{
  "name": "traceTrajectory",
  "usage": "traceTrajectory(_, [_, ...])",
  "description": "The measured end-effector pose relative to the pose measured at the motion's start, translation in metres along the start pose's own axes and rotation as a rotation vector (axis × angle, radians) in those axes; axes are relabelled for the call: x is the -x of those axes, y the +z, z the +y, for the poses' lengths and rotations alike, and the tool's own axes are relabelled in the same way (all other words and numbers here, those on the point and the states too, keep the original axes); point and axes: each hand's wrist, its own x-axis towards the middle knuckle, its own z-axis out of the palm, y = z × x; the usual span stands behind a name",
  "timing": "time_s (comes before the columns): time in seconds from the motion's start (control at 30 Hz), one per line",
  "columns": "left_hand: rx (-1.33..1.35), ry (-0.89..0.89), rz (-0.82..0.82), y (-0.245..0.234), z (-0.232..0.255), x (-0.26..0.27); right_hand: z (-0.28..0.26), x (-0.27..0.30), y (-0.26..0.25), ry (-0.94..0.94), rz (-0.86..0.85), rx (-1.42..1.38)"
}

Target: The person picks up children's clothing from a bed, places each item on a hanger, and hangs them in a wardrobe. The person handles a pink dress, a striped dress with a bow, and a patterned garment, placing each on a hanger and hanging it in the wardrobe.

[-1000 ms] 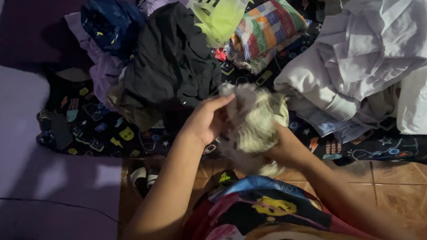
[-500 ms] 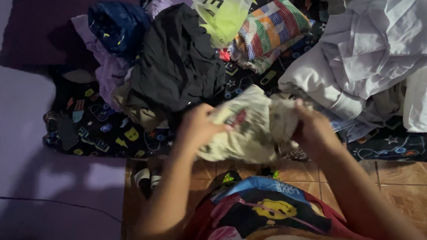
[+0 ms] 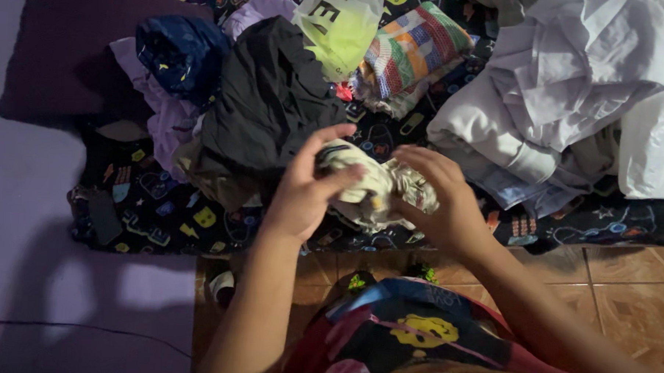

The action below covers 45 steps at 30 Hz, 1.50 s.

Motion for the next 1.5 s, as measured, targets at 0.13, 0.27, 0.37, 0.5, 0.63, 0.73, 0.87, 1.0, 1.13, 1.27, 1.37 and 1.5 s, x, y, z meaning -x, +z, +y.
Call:
traceTrajectory(0.13, [-0.405,0.286,-0.073,0.025,-0.007,0.003,0.001,-0.013,0.004,0.570,-0.227,-0.315])
traceTrajectory(0.27, [-0.839,0.215,0.132,0.040,-0.027,0.004,0.007,-0.019,0.007,0.752,-0.138,-0.627])
traceTrajectory(0.37, [-1.174,0.104,0.362,0.022,-0.029,-0.001,0.013,-0.022,-0.010,0.832,-0.062,-0.549])
traceTrajectory(0.5, [-1.174,0.025,0.616,-0.028,-0.001,0.008,0.022,-0.033,-0.047,0.869,0.004,-0.477])
traceTrajectory(0.63, [-1.178,0.288,0.709,-0.060,0.032,0.009,0.024,-0.036,-0.065,0.442,-0.217,-0.071])
traceTrajectory(0.73, [-0.952,0.356,0.579,-0.061,0.037,0.000,0.032,-0.034,-0.059,0.125,-0.138,0.222])
traceTrajectory(0.87, [-0.586,0.312,0.441,-0.053,0.045,-0.007,0.055,-0.030,-0.056,0.287,0.028,0.237])
traceTrajectory(1.0, [-1.132,0.215,0.413,-0.054,0.070,0.004,0.071,-0.031,-0.075,0.614,0.175,0.101])
traceTrajectory(1.13, [-1.568,0.490,0.259,-0.066,0.083,0.014,0.064,-0.037,-0.097,0.658,0.085,0.096])
traceTrajectory(1.27, [-1.278,0.566,0.494,-0.086,0.079,0.010,0.051,-0.048,-0.096,0.342,-0.142,0.218])
traceTrajectory(1.37, [-0.800,0.720,0.669,-0.101,0.087,-0.001,0.047,-0.048,-0.086,0.154,-0.172,0.296])
traceTrajectory(1.5, [-1.170,0.413,0.558,-0.109,0.127,0.017,0.058,-0.036,-0.071,0.329,-0.239,0.050])
